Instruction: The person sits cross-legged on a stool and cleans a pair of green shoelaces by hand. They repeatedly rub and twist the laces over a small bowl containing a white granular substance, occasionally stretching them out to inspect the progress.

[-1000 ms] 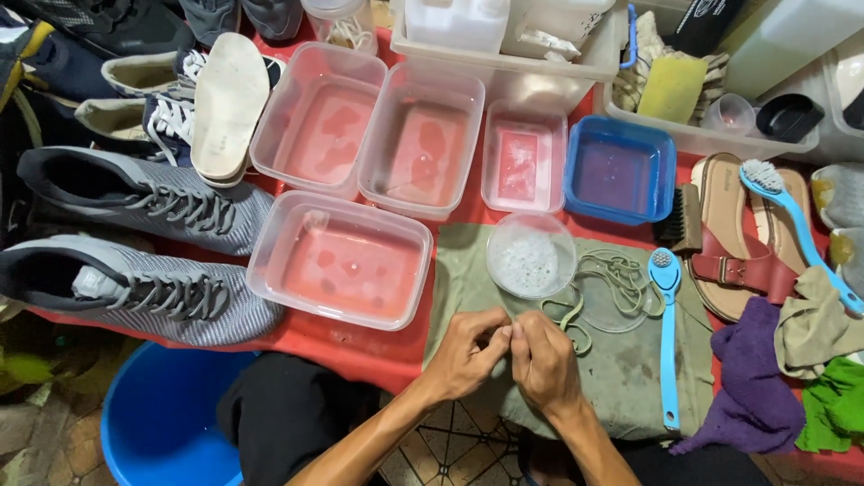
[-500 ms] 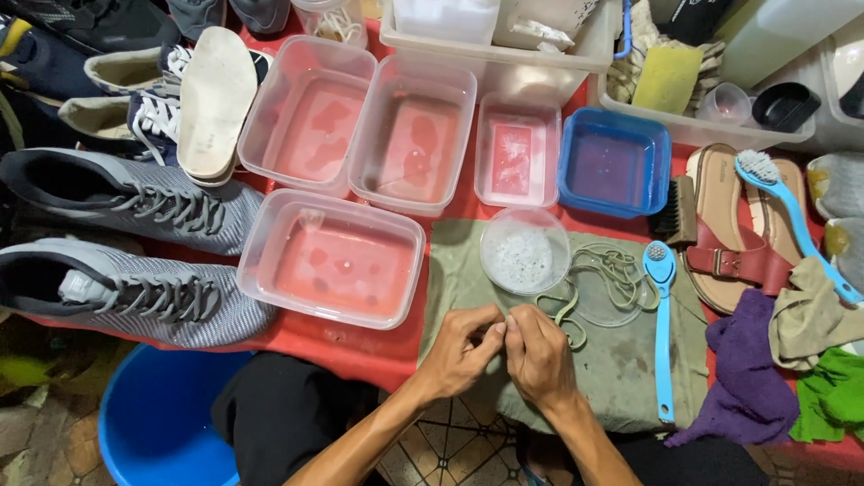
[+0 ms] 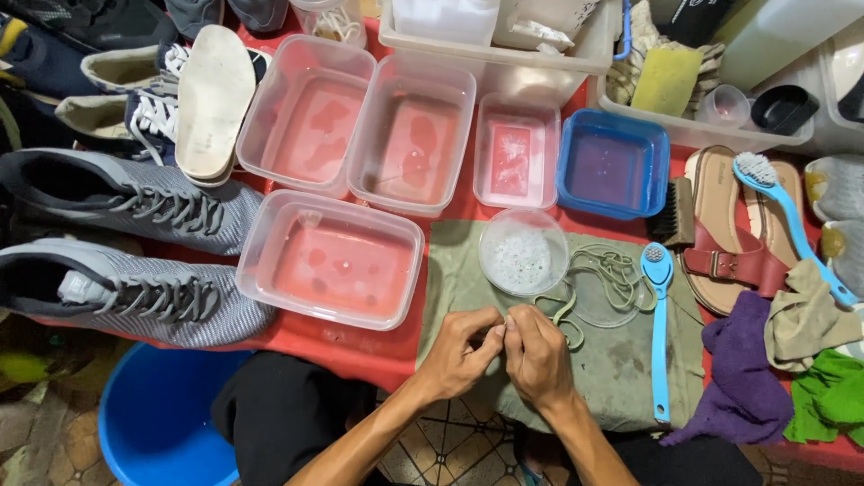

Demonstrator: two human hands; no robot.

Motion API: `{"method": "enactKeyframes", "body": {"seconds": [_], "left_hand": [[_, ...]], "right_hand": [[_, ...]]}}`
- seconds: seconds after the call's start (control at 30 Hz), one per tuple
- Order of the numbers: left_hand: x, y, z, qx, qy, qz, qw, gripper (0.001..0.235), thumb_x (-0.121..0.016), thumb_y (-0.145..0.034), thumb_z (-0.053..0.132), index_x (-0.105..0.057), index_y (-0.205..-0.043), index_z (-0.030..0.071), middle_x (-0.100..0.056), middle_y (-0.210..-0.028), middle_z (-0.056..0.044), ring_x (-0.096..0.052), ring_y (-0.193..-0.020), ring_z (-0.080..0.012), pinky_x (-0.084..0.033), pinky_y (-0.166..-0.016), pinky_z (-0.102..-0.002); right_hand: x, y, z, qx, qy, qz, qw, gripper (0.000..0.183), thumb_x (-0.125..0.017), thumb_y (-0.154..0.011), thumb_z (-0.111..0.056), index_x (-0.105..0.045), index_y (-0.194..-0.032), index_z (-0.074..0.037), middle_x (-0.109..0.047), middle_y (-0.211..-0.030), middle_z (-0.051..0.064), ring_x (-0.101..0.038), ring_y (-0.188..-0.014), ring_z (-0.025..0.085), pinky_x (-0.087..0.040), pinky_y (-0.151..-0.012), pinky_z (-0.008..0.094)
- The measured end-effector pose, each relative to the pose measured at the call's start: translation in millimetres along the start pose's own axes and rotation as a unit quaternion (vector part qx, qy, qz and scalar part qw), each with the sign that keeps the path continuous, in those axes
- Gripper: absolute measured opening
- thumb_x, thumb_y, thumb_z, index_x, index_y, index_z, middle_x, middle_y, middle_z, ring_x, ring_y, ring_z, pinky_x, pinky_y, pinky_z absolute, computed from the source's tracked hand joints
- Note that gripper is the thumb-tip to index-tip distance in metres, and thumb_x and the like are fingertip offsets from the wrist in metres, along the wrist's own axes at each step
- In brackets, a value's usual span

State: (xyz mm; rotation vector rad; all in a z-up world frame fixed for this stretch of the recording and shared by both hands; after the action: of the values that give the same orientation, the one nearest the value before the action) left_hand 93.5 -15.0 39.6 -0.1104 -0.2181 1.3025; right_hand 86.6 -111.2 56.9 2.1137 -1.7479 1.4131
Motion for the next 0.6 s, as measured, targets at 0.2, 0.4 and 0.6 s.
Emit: {"method": "enactKeyframes", "body": {"seconds": [0.2,0.4,0.6], "left_hand": [[3.8,0.2,0.2,-0.009,-0.012,0.013,1.0,0.033,-0.045,-0.104,0.026,-0.042,-0.075,0.012,-0.041,-0.065,0.001,-0.035,-0.06,-0.012,-0.03,-0.054,-0.032],[8.1,0.8,-2.2,-0.014,0.018,0.06,0.998,0.03,-0.052,-0.101,0.014,-0.051,-0.071,0.011,-0.037,-0.052,-0.006,-0.038,-0.052,-0.0116,-0.037,-0.049,-0.029],[9.8,0.7,-6.6,-0.016,0.011,0.069,0.997,0.031,-0.054,-0.101,0.015,-0.052,-0.071,0.012,-0.036,-0.052,-0.003,-0.037,-0.051,-0.0114,-0.037,-0.049,-0.028]], "right_hand": [[4.7,-5.4,-11.8,0.014,-0.037,0.001,0.999,0.024,-0.043,-0.106,-0.006,-0.051,-0.084,0.0,-0.053,-0.075,0.012,-0.05,-0.064,0.025,-0.042,-0.061,0.04],[4.5,6.6,-10.2,0.04,-0.012,0.051,0.998,0.027,-0.052,-0.105,-0.012,-0.06,-0.08,-0.004,-0.05,-0.063,0.011,-0.055,-0.055,0.036,-0.05,-0.055,0.041],[2.4,2.2,-6.0,0.039,-0.013,0.052,0.998,0.028,-0.05,-0.106,-0.008,-0.057,-0.08,-0.002,-0.048,-0.062,0.011,-0.055,-0.055,0.038,-0.048,-0.052,0.041]]}}
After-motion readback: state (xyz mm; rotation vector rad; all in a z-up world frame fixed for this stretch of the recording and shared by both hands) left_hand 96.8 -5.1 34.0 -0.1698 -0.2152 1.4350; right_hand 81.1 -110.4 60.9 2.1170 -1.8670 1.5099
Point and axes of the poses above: each hand's wrist, its own y-axis away from the middle knuckle, its own x-axis out of the back of the hand, z = x × y, the point moved 10 cm from there along -y, towards the middle knuckle
